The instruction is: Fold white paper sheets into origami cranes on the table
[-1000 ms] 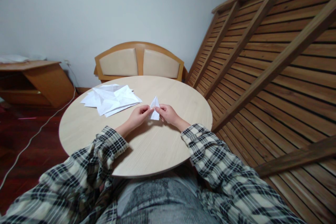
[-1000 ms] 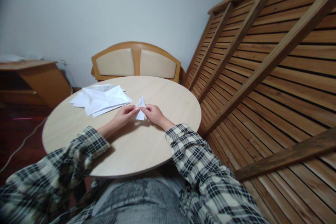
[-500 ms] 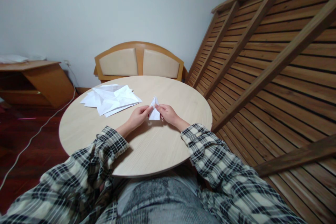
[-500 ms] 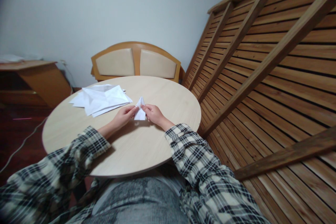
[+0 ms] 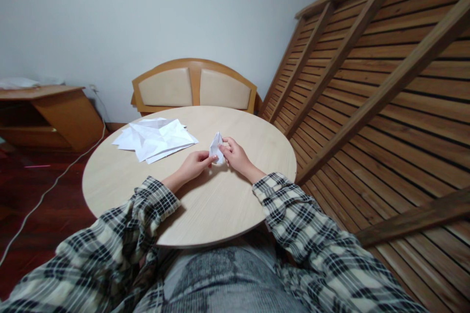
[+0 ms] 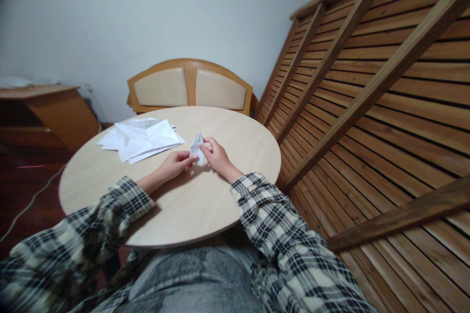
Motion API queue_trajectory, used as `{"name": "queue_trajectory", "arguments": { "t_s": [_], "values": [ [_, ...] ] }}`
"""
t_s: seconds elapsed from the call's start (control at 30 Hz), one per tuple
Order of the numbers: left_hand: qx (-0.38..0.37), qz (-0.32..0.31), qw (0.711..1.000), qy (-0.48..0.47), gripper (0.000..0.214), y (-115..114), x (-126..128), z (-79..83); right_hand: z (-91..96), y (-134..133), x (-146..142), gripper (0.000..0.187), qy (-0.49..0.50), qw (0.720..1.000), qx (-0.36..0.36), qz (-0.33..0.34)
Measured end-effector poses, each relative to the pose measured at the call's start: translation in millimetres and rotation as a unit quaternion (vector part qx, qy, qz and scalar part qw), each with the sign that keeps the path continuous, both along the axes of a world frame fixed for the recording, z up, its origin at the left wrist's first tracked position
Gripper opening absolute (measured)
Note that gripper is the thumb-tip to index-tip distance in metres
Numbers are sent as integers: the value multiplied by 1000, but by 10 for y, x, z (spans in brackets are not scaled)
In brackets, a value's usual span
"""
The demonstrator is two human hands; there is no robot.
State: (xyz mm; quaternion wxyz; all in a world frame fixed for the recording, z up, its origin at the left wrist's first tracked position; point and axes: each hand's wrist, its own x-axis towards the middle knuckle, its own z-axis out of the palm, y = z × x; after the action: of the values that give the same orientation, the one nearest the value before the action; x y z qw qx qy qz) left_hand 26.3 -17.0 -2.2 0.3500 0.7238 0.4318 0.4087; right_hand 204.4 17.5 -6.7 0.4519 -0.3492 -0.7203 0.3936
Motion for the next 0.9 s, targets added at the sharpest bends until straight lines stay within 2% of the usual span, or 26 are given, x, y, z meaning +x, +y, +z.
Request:
{"name": "queue_trajectory", "arguments": {
  "t_s": [0.17, 0.4, 0.9],
  "values": [
    [9, 36, 999, 35, 34, 30, -32, -20, 26, -5, 14, 50, 12, 998, 55, -29],
    [29, 56, 997, 40, 33, 68, -56, -56, 46, -26, 13, 59, -5, 998, 54, 10],
    [36, 51, 996, 63, 34, 69, -56, -42, -24, 49, 11, 31, 7, 995, 97, -15]
  ]
}}
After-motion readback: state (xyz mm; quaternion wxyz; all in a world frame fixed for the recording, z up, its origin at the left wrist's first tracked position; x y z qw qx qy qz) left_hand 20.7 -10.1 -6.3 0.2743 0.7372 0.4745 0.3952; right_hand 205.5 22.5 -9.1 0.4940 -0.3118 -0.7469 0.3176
